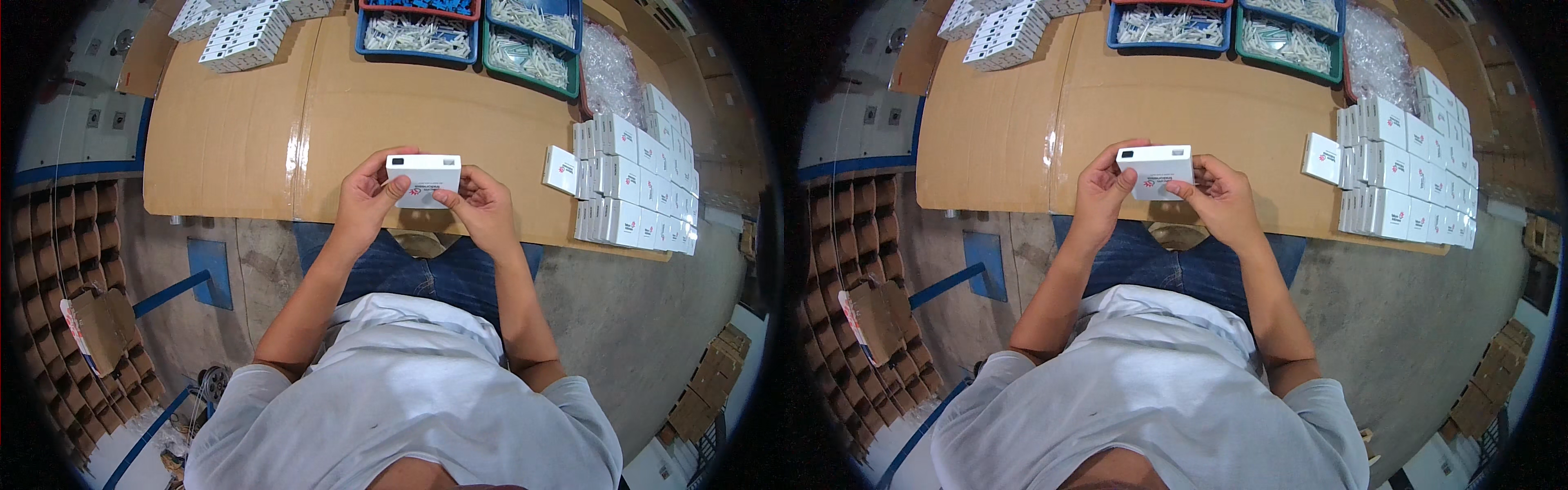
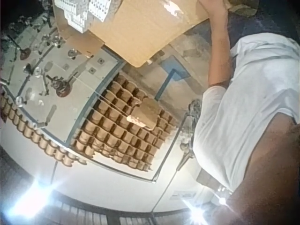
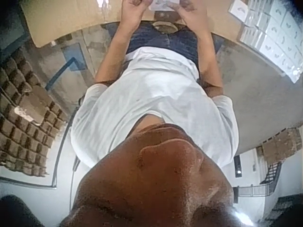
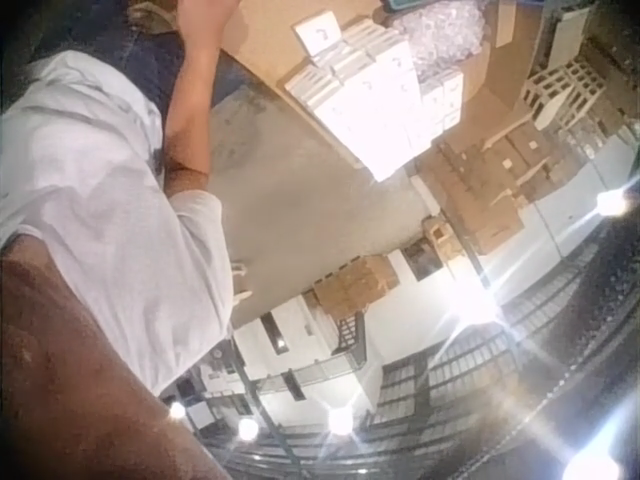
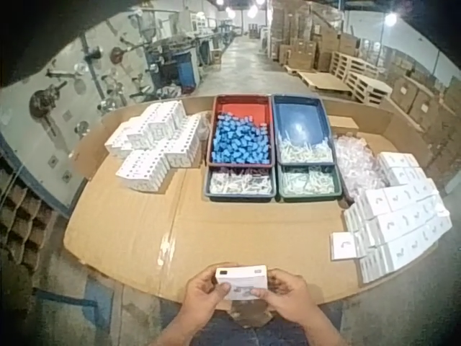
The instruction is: Assembling electronic component kits into small white boxes.
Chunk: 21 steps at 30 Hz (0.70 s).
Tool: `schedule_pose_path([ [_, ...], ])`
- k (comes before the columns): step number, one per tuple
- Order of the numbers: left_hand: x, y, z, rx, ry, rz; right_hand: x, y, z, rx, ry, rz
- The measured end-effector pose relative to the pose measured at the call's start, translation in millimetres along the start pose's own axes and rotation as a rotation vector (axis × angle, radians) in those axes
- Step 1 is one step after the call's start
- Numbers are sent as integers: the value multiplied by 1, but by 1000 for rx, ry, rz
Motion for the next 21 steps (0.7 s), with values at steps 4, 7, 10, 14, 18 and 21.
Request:
schedule_pose_path([
  [4, -3, 4, 0, -26, 46, 8, 0, -4, -2, -38, -58, 94],
  [7, -6, 7, 1, -58, 87, 32, 1, 2, -3, -76, -69, 29],
  [10, -4, 3, 3, -73, 99, 42, 4, 4, -4, -97, -110, 95],
  [14, 0, 8, 9, -101, 119, 39, -2, -3, 1, -3, -151, 85],
  [18, 4, 9, 3, -77, 128, -20, -1, -3, 3, -35, -201, 130],
  [21, 2, 14, 3, -168, 136, -95, -2, -8, 3, -41, -223, 131],
])
Point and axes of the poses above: each hand's wrist, its own z-axis towards the middle knuckle, its own x-axis out of the palm, y = z × x, the point moved 1 cm from there along z, towards the middle knuckle
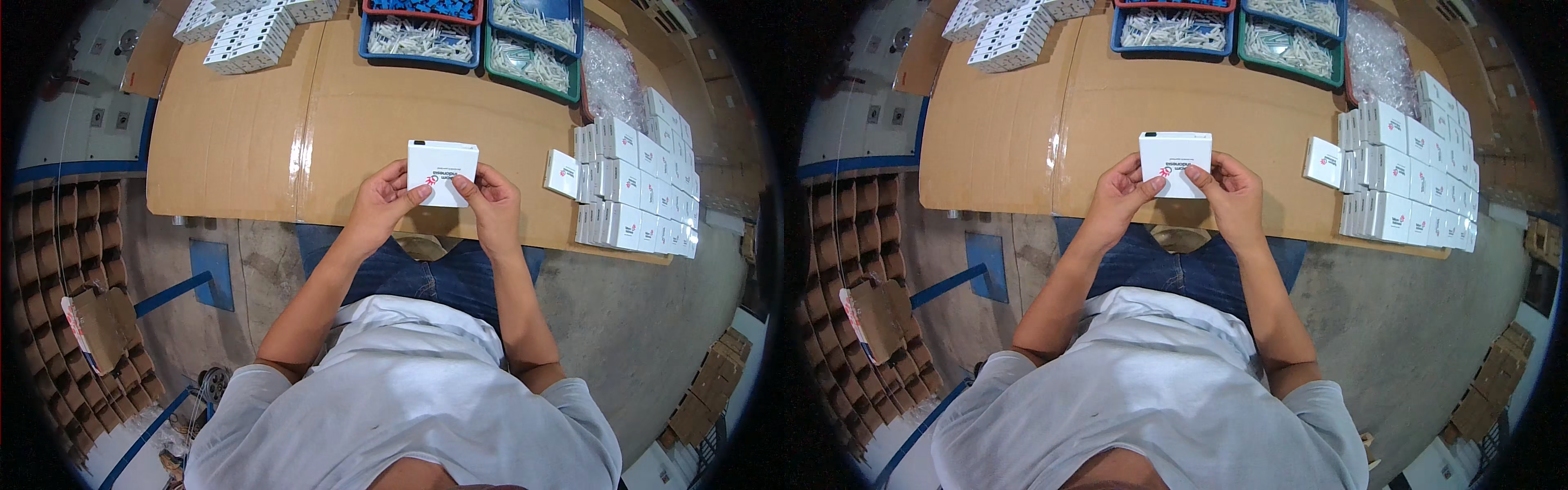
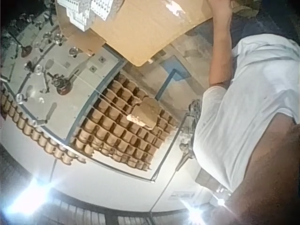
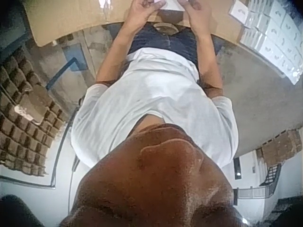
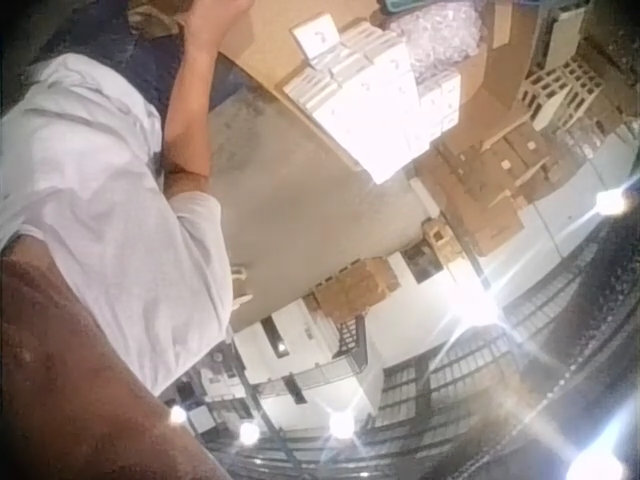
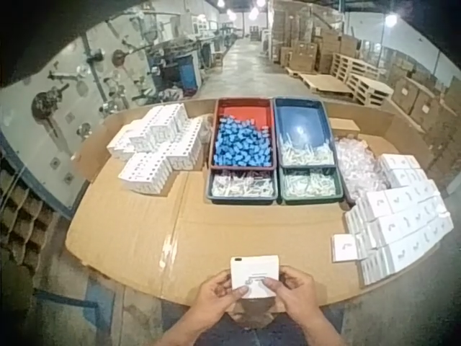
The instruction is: Assembling electronic component kits into small white boxes.
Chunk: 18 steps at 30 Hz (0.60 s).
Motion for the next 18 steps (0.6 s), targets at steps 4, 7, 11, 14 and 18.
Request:
schedule_pose_path([
  [4, 1, 0, 1, -30, -19, -15, 0, 5, 1, 5, -3, -12],
  [7, 2, 0, 2, -55, -13, -59, -2, -1, 5, 18, -28, -75],
  [11, 0, 0, 0, -40, -72, -73, 9, 0, 3, -140, -176, -254],
  [14, 8, 3, 0, 81, -44, 113, 11, 7, 2, -381, -267, -608],
  [18, 22, 15, -8, 160, 57, 60, 18, -1, -7, -321, -141, -503],
])
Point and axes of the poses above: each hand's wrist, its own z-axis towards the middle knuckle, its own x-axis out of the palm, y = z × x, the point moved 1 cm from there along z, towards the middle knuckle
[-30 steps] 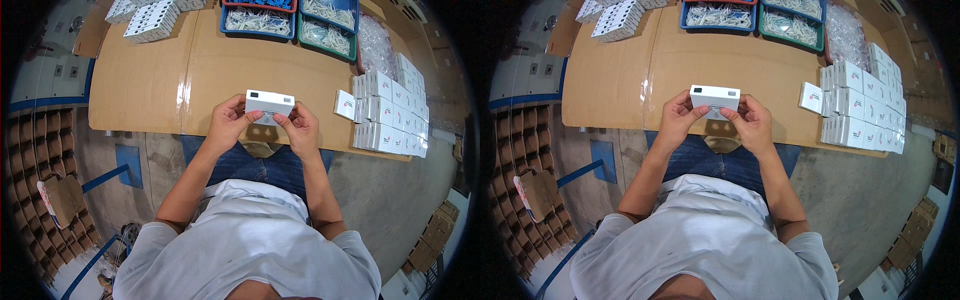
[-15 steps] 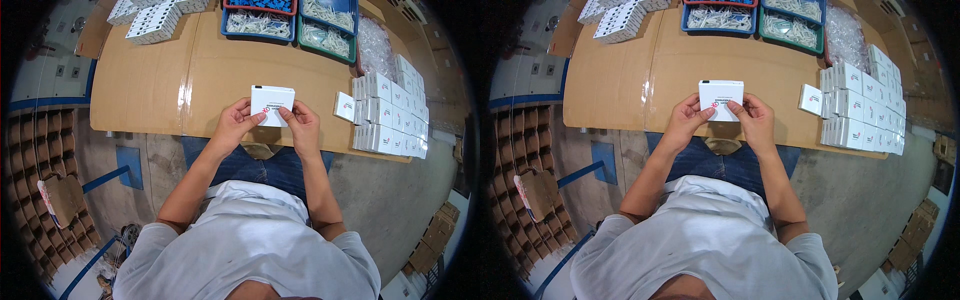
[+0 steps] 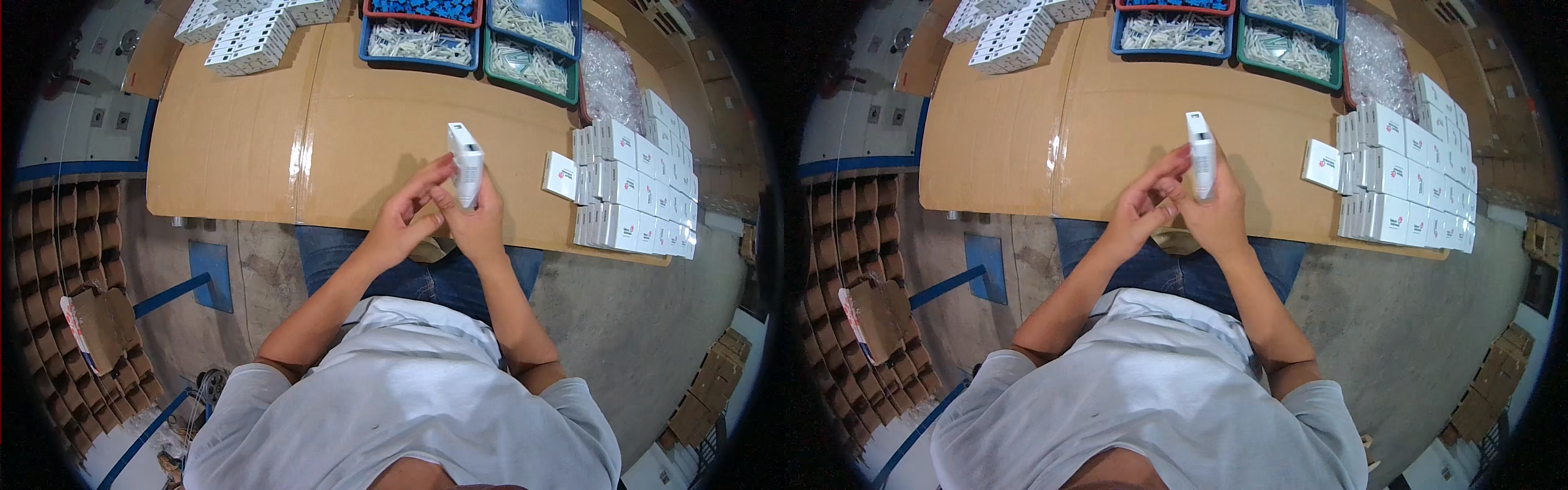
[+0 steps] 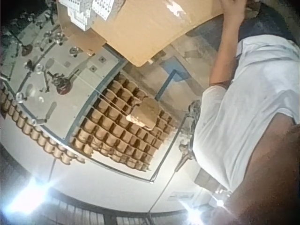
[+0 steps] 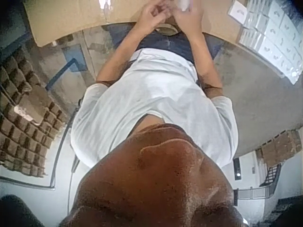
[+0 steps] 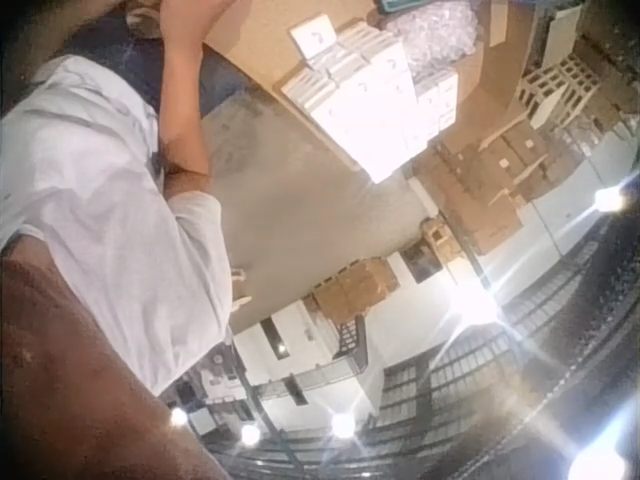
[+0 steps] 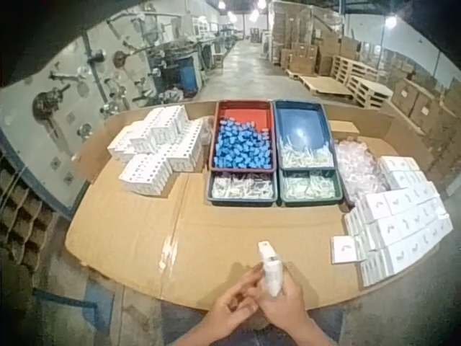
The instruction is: Assembling electronic component kits into small white boxes.
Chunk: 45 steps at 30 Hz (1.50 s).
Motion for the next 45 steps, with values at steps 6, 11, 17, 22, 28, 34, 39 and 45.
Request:
schedule_pose_path([
  [6, 1, -6, -5, 94, 38, 28, -8, -19, 0, 249, -133, 396],
  [11, -22, 13, -3, 2, -150, 98, -14, -18, 3, 229, -124, 575],
  [17, -50, 26, -2, -26, -296, 188, -13, 0, 8, 318, -106, 740],
  [22, -75, 30, 3, 22, -370, 221, -12, -2, 11, 395, -179, 855],
  [28, -113, 29, 7, 164, -475, 417, -19, 0, 15, 491, -52, 905],
  [34, -143, 27, 12, 122, -519, 708, -15, 5, 16, 525, -69, 912],
  [39, -140, 33, 18, 156, -530, 1117, -12, -5, 19, 525, -51, 858],
  [45, -139, 34, 19, 231, -589, 1133, -3, -33, 23, 531, 162, 328],
])
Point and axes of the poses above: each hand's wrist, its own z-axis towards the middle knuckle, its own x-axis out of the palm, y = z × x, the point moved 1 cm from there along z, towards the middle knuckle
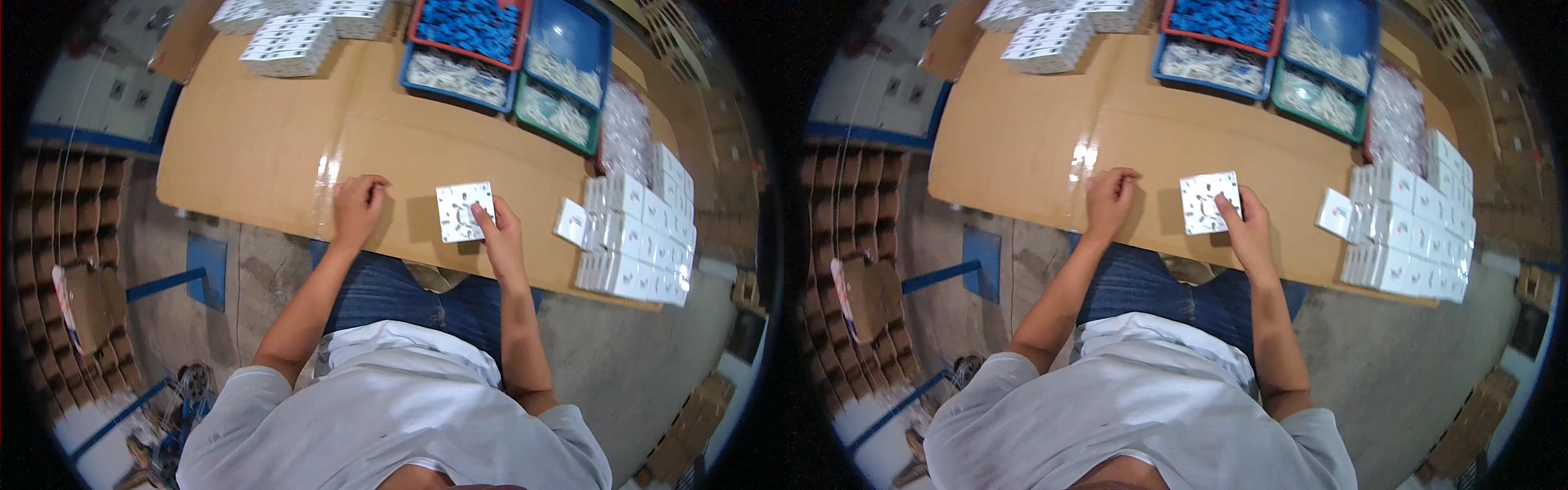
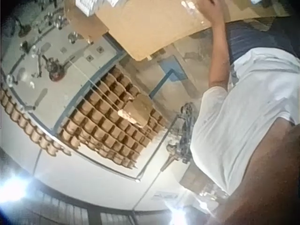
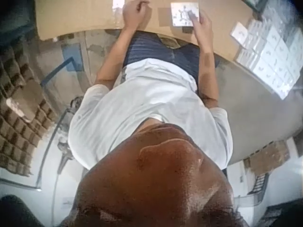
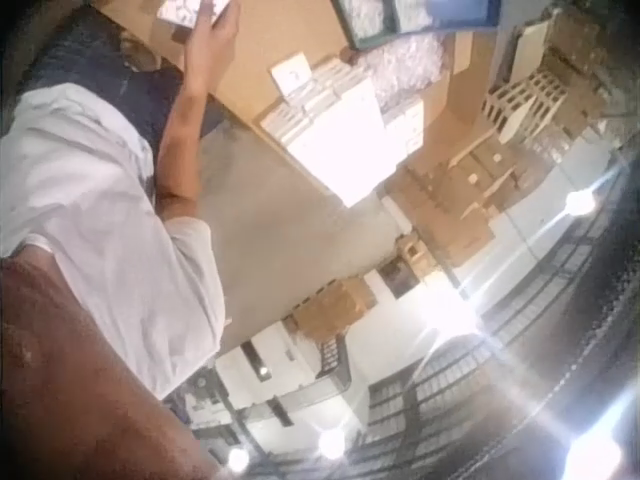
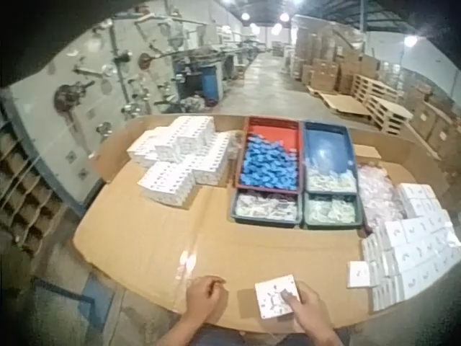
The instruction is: Assembling electronic component kits into small white boxes.
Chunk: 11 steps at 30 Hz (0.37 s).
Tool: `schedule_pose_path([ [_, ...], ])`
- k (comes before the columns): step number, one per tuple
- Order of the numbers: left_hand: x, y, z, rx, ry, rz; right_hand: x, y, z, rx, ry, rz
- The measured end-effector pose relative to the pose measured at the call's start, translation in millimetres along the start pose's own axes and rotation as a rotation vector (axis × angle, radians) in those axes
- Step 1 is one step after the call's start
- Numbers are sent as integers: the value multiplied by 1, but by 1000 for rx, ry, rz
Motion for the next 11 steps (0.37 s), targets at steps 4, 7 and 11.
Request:
schedule_pose_path([
  [4, -4, -10, 1, 105, 3, 76, 10, -3, 22, -117, 124, -156],
  [7, -7, -8, 0, 110, -22, 60, 32, 12, 40, -85, 187, -195],
  [11, -9, -5, 1, 108, 29, 83, 66, 31, 76, -194, 262, -130],
])
Point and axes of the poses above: each hand's wrist, its own z-axis towards the middle knuckle, its own x-axis out of the palm, y = z × x, the point moved 1 cm from there along z, towards the middle knuckle
